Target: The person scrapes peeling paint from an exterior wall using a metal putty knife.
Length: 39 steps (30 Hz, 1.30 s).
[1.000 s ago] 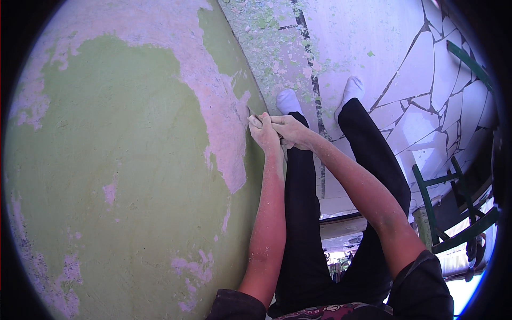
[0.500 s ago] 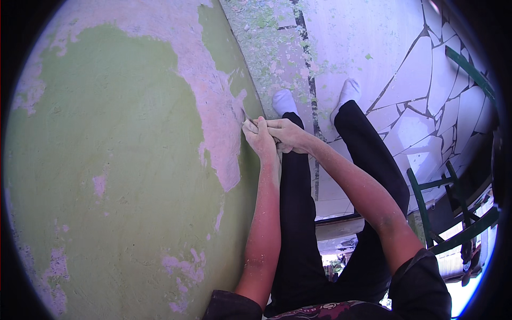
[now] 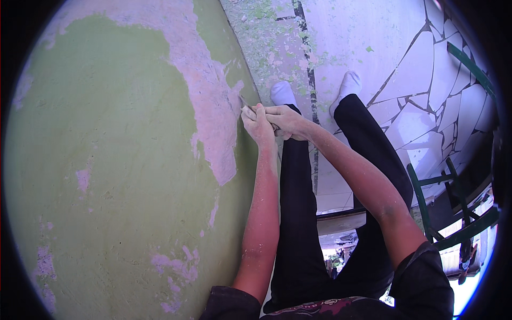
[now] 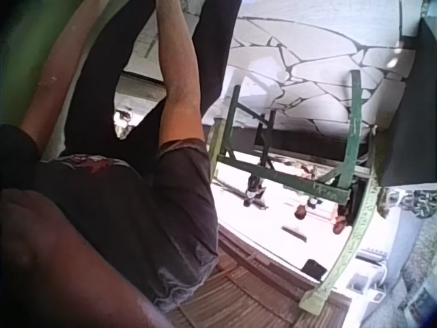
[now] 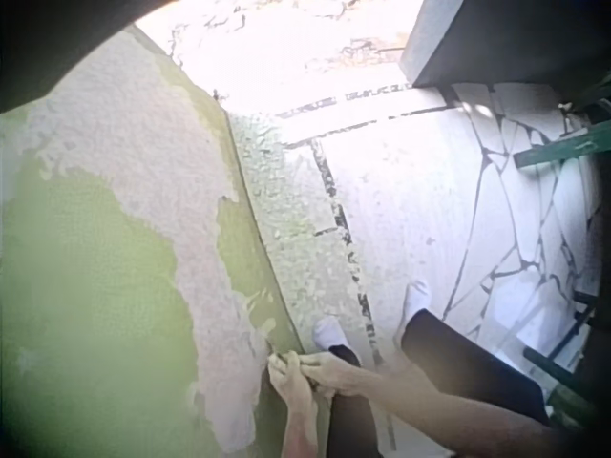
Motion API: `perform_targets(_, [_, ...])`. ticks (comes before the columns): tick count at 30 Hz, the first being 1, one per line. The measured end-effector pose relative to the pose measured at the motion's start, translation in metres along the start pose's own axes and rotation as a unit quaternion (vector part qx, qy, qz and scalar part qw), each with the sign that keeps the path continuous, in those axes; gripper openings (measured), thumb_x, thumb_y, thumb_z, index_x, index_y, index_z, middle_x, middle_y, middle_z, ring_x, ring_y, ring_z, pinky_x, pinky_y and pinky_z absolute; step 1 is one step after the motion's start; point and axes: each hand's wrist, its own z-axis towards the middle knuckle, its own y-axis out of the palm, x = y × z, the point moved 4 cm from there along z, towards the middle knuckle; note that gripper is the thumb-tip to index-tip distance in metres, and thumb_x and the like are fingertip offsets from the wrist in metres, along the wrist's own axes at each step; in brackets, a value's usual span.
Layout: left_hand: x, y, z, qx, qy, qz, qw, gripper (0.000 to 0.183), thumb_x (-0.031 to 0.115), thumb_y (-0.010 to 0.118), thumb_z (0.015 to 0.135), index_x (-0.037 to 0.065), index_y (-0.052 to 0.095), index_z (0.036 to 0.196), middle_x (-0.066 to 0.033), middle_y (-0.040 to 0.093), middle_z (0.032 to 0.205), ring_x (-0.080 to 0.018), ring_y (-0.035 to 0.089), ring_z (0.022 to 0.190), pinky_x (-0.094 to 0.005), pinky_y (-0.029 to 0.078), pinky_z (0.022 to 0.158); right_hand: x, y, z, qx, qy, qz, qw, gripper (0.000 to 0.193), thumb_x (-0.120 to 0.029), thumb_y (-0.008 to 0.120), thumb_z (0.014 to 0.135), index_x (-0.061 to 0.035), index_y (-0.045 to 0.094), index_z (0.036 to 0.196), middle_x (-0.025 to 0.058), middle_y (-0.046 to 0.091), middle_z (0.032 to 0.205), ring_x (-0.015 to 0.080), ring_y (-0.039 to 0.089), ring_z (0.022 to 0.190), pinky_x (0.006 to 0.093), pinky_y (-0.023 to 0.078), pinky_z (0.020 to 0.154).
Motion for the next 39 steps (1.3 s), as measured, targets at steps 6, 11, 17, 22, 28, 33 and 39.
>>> perform_targets(6, [-0.005, -0.003, 0.026, -0.010, -0.029, 0.012, 0.999, 0.022, 0.014, 0.060, 0.093, 0.003, 0.051, 0.110, -0.0044, 0.054, 0.097, -0.0132, 0.057, 0.087, -0.0283, 0.047, 0.070, -0.013, 0.002, 0.016, 0.012, -0.002, -0.030, 0.999, 0.024, -0.032, 0.053, 0.100, -0.0122, 0.065, 0.105, -0.0061, 0.044, 0.068, 0.0037, 0.032, 0.048, 0.0229, 0.024, 0.041])
perform_targets(11, [0.011, 0.014, -0.011, 0.025, -0.013, -0.001, 1.000, 0.019, 0.016, 0.058, 0.094, 0.000, 0.051, 0.100, -0.0090, 0.055, 0.094, -0.0176, 0.057, 0.082, -0.0329, 0.048, 0.071, -0.009, -0.012, -0.001, -0.002, 0.027, -0.029, 0.999, 0.025, -0.032, 0.053, 0.100, -0.0127, 0.065, 0.108, -0.0058, 0.046, 0.069, 0.0039, 0.035, 0.049, 0.0220, 0.026, 0.041])
perform_targets(17, [-0.010, 0.016, 0.032, 0.001, -0.032, -0.021, 0.999, 0.019, 0.015, 0.059, 0.093, 0.002, 0.050, 0.104, -0.0071, 0.054, 0.094, -0.0154, 0.058, 0.082, -0.0297, 0.048, 0.065, -0.007, -0.025, 0.036, 0.006, 0.005, -0.047, 0.999, 0.026, -0.034, 0.052, 0.100, -0.0152, 0.065, 0.111, -0.0058, 0.047, 0.070, 0.0034, 0.034, 0.050, 0.0212, 0.024, 0.040])
perform_targets(22, [0.010, 0.021, -0.012, 0.037, -0.049, -0.047, 0.997, 0.023, 0.014, 0.062, 0.092, 0.003, 0.048, 0.107, -0.0059, 0.053, 0.095, -0.0156, 0.059, 0.081, -0.0295, 0.050, 0.063, -0.009, -0.020, 0.000, -0.042, 0.052, 0.000, 0.998, 0.024, -0.033, 0.052, 0.100, -0.0154, 0.065, 0.111, -0.0067, 0.046, 0.070, 0.0032, 0.034, 0.049, 0.0216, 0.024, 0.040])
perform_targets(28, [-0.005, 0.032, 0.018, 0.042, -0.026, 0.004, 0.999, 0.022, 0.012, 0.059, 0.093, 0.000, 0.047, 0.106, -0.0098, 0.055, 0.096, -0.0177, 0.059, 0.085, -0.0317, 0.050, 0.070, -0.004, -0.035, 0.031, -0.017, 0.008, -0.019, 1.000, 0.025, -0.033, 0.052, 0.100, -0.0148, 0.065, 0.112, -0.0070, 0.045, 0.070, 0.0034, 0.031, 0.047, 0.0221, 0.023, 0.040])
perform_targets(33, [-0.005, 0.018, 0.012, 0.023, -0.012, -0.028, 0.999, 0.024, 0.014, 0.060, 0.092, -0.001, 0.048, 0.107, -0.0101, 0.055, 0.097, -0.0186, 0.058, 0.085, -0.0320, 0.049, 0.074, -0.005, -0.021, 0.014, -0.004, 0.003, -0.016, 1.000, 0.027, -0.032, 0.052, 0.100, -0.0143, 0.064, 0.116, -0.0067, 0.045, 0.070, 0.0036, 0.033, 0.049, 0.0221, 0.024, 0.041])
perform_targets(39, [-0.007, 0.019, 0.007, 0.046, 0.006, 0.017, 0.999, 0.023, 0.015, 0.060, 0.092, -0.001, 0.050, 0.104, -0.0098, 0.055, 0.095, -0.0193, 0.058, 0.087, -0.0341, 0.048, 0.074, -0.004, -0.021, 0.014, -0.014, 0.007, -0.045, 0.999, 0.032, -0.031, 0.053, 0.100, -0.0162, 0.062, 0.126, -0.0062, 0.045, 0.070, 0.0036, 0.034, 0.049, 0.0214, 0.026, 0.041])
